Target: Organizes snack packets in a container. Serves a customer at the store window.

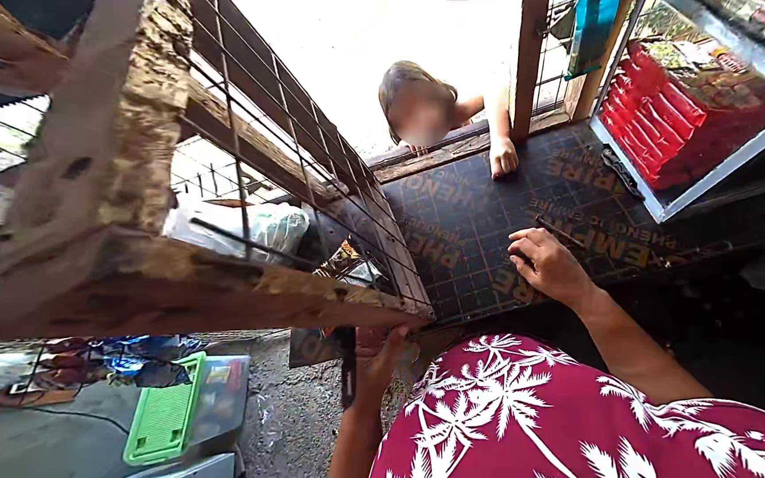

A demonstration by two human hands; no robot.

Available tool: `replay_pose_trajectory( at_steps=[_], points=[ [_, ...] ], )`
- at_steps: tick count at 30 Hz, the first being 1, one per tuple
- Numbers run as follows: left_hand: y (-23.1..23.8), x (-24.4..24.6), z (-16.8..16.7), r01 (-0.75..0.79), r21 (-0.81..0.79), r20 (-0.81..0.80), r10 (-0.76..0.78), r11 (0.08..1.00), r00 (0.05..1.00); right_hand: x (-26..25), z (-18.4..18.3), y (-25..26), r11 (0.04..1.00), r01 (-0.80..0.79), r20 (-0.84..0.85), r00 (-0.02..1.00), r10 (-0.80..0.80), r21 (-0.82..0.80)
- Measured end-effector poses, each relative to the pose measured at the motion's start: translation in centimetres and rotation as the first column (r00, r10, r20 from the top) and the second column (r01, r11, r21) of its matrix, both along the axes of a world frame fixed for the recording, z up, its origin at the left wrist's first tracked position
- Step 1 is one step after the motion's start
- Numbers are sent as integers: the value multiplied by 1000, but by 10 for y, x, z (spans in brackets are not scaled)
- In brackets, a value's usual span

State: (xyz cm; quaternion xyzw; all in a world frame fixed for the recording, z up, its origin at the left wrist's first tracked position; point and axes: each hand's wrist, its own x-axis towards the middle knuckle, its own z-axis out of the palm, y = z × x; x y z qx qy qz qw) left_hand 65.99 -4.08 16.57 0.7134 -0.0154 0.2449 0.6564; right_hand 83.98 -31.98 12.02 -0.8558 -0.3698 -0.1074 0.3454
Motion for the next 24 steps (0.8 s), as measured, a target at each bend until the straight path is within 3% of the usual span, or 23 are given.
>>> replay_pose_trajectory(
  at_steps=[10, 24],
  points=[
    [16, -9, -1, 21, -28, 28, -20, 999, 999, 10, 0, -6, 955, 282, -81, 954, -289, -90],
    [27, -9, -6, 95, -55, 41, -93, 994, 995, 13, 0, -4, 937, 330, -46, 940, -337, -115]
  ],
)
